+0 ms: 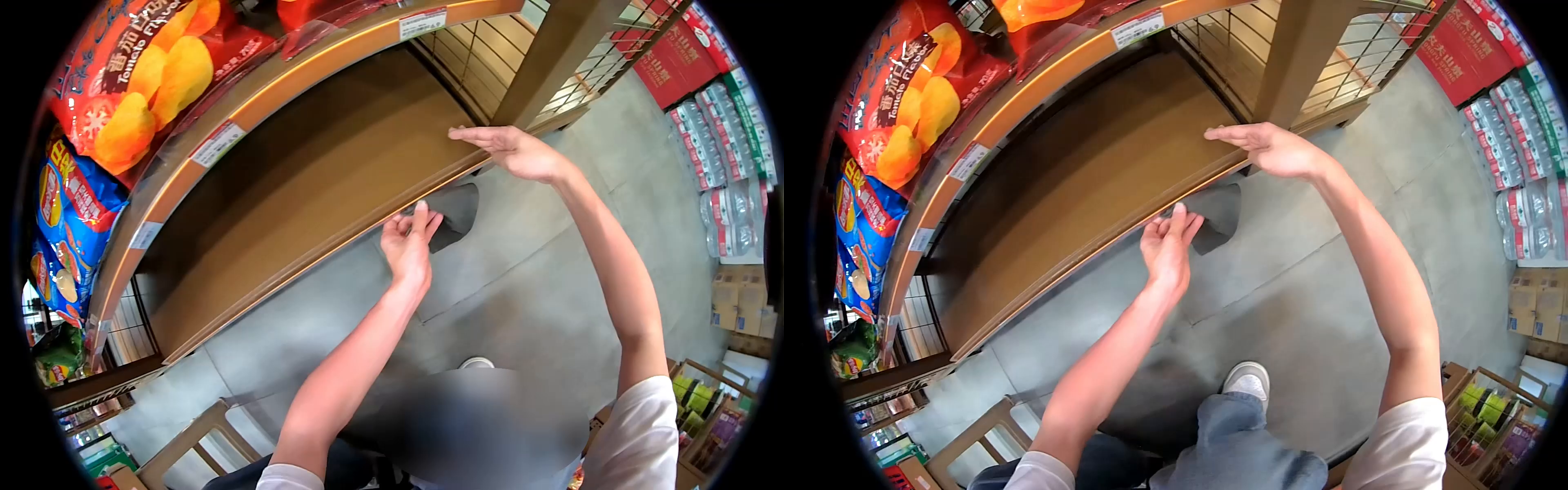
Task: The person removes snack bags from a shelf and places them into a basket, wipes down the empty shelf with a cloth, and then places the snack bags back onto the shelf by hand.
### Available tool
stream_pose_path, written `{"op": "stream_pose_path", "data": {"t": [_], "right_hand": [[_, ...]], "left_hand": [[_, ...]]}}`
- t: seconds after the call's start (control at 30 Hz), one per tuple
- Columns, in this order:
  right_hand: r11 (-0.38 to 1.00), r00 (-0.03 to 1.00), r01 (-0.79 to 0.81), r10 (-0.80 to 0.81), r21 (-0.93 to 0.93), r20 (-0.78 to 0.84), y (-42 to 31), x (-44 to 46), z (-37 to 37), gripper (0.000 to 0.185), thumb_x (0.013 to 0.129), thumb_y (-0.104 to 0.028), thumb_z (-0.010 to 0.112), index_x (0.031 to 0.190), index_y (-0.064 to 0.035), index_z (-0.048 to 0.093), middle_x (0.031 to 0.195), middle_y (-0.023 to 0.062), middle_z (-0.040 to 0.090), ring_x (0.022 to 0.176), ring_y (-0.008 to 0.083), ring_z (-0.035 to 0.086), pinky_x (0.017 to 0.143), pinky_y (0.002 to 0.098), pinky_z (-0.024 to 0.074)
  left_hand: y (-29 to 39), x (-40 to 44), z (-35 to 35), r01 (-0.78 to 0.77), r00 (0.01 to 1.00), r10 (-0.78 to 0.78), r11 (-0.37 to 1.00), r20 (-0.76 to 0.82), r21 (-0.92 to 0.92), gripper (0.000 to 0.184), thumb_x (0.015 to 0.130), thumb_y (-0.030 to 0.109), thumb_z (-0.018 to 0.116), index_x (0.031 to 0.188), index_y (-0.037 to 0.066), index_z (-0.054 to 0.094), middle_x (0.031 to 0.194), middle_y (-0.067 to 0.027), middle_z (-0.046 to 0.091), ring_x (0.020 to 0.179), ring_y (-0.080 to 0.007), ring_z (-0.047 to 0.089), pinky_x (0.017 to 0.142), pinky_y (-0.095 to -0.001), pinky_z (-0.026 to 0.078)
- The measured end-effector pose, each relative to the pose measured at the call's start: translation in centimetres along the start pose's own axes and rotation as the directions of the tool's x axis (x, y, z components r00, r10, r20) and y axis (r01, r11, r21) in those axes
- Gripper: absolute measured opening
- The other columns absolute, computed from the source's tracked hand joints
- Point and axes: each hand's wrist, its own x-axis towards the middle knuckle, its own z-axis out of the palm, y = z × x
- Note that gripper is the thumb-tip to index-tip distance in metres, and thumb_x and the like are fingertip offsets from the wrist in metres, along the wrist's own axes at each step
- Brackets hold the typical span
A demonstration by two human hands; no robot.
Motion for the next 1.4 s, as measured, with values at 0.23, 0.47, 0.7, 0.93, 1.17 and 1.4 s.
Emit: {"op": "stream_pose_path", "data": {"t": [0.23, 0.47, 0.7, 0.93, 1.17, 1.4], "right_hand": [[0.998, 0.999, -0.043, 0.044, 0.042, -0.028, -0.8, 0.2, 0.6, 0.075, 0.065, 0.019, 0.030, 0.136, 0.0024, 0.046, 0.146, 0.0174, 0.041, 0.142, 0.0261, 0.028, 0.117, 0.0350, 0.0211], [0.986, 0.990, -0.122, 0.129, 0.116, -0.056, -1.7, 0.0, 1.6, 0.068, 0.071, 0.016, 0.033, 0.136, 0.0031, 0.046, 0.146, 0.0153, 0.042, 0.141, 0.0239, 0.031, 0.116, 0.0340, 0.0232], [1.000, 1.000, -0.011, 0.011, 0.002, -0.014, -0.4, 0.5, 1.3, 0.068, 0.071, 0.015, 0.037, 0.137, 0.0028, 0.046, 0.149, 0.0164, 0.038, 0.143, 0.0241, 0.027, 0.115, 0.0320, 0.0236], [0.642, 0.937, 0.278, -0.345, -0.714, 0.055, -6.3, 1.2, 5.5, 0.027, 0.082, 0.000, 0.062, 0.110, 0.0016, 0.064, 0.129, 0.0230, 0.055, 0.127, 0.0371, 0.046, 0.105, 0.0403, 0.0426], [0.936, 0.924, 0.236, -0.133, -0.262, 0.357, -23.6, 4.5, 13.0, 0.082, 0.068, -0.020, 0.086, 0.137, -0.0047, 0.045, 0.126, 0.0143, 0.059, 0.119, 0.0226, 0.055, 0.104, 0.0357, 0.0424], [0.926, 0.972, -0.082, 0.157, -0.369, 0.177, -35.1, 1.9, 13.5, 0.046, 0.079, -0.028, 0.078, 0.112, 0.0006, 0.062, 0.078, 0.0063, 0.066, 0.077, 0.0154, 0.062, 0.074, 0.0298, 0.0523]], "left_hand": [[-4.4, 2.1, 7.5, 0.096, 0.994, -0.092, 0.991, 0.051, -0.088, 0.024, 0.089, 0.008, 0.067, 0.091, 0.004, 0.044, 0.087, -0.0061, 0.059, 0.086, -0.0189, 0.064, 0.088, -0.0366, 0.057], [-6.7, 3.1, 9.8, 0.191, 0.972, -0.164, 0.969, 0.167, -0.159, 0.028, 0.087, 0.013, 0.071, 0.077, 0.007, 0.045, 0.084, -0.0058, 0.061, 0.084, -0.0185, 0.066, 0.081, -0.0347, 0.058], [-0.5, -3.4, 1.4, 0.149, 0.902, -0.307, 0.881, 0.304, 0.448, 0.034, 0.088, 0.020, 0.071, 0.073, 0.007, 0.043, 0.082, -0.0073, 0.064, 0.082, -0.0174, 0.068, 0.069, -0.0300, 0.054], [15.0, -8.2, -7.0, -0.005, 0.793, -0.380, 0.778, 0.477, 0.628, 0.026, 0.090, 0.019, 0.068, 0.107, 0.002, 0.057, 0.085, -0.0030, 0.061, 0.076, -0.0076, 0.059, 0.067, -0.0258, 0.052], [28.3, -7.7, -5.7, -0.214, 0.695, -0.312, 0.771, 0.648, 0.600, 0.029, 0.081, 0.004, 0.056, 0.109, 0.004, 0.059, 0.096, 0.0006, 0.060, 0.095, -0.0084, 0.053, 0.087, -0.0261, 0.042], [33.2, -13.4, -3.0, 0.009, 0.897, -0.156, 0.942, 0.413, 0.336, 0.033, 0.081, 0.001, 0.047, 0.113, 0.004, 0.057, 0.103, -0.0014, 0.057, 0.097, -0.0099, 0.051, 0.087, -0.0240, 0.039]]}}
